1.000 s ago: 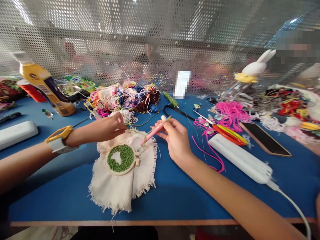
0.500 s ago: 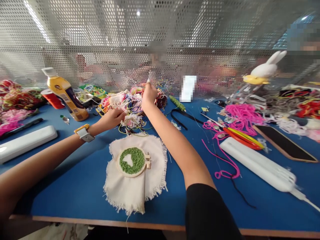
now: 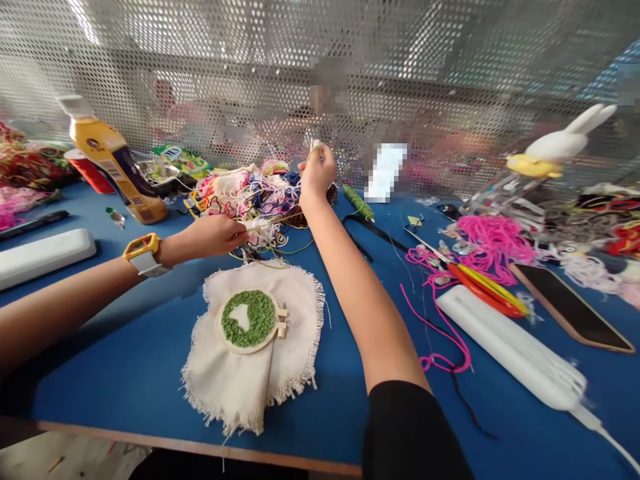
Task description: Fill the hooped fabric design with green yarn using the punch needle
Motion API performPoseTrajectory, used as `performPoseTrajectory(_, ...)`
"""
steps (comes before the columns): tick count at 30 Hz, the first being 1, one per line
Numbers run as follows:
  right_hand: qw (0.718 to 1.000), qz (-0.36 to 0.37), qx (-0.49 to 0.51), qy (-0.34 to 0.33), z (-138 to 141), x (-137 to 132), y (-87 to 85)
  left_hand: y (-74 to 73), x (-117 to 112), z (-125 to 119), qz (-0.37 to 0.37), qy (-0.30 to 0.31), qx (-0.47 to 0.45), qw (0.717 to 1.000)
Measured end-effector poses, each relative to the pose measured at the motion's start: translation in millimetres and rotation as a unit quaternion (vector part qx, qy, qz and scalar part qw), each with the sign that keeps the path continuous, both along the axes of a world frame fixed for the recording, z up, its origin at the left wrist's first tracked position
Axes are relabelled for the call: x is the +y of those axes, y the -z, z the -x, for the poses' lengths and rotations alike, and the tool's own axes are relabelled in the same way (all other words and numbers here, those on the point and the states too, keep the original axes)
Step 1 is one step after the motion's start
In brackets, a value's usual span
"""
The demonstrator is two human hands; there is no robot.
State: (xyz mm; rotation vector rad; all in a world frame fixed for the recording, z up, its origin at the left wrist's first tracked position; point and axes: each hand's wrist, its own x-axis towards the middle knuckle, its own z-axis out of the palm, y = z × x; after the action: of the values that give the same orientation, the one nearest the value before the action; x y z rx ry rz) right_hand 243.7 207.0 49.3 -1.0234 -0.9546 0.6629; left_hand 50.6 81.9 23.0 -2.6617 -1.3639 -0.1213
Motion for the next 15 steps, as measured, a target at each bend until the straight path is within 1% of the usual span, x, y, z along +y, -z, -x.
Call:
performPoseTrajectory(4,0.999,-0.005,-0.033,-0.003,-5,2,-2.1,-2.7,0,1,-0.002,0.003,0.013,1.000)
performPoseTrajectory(10,0.994,-0.074,-0.082,0.020,-4,-3,-8.3,-2.6,0,2,-0.007,-0.002,0.032,0.999)
performPoseTrajectory(12,0.993,-0.082,-0.087,0.019,-4,-5,-9.0,-2.8,0,2,-0.005,-0.003,0.039,0.999)
performPoseTrajectory(15,0.995,-0.076,-0.069,0.011,-3,-9,-9.7,-3.6,1,3,0.003,-0.008,0.056,0.998)
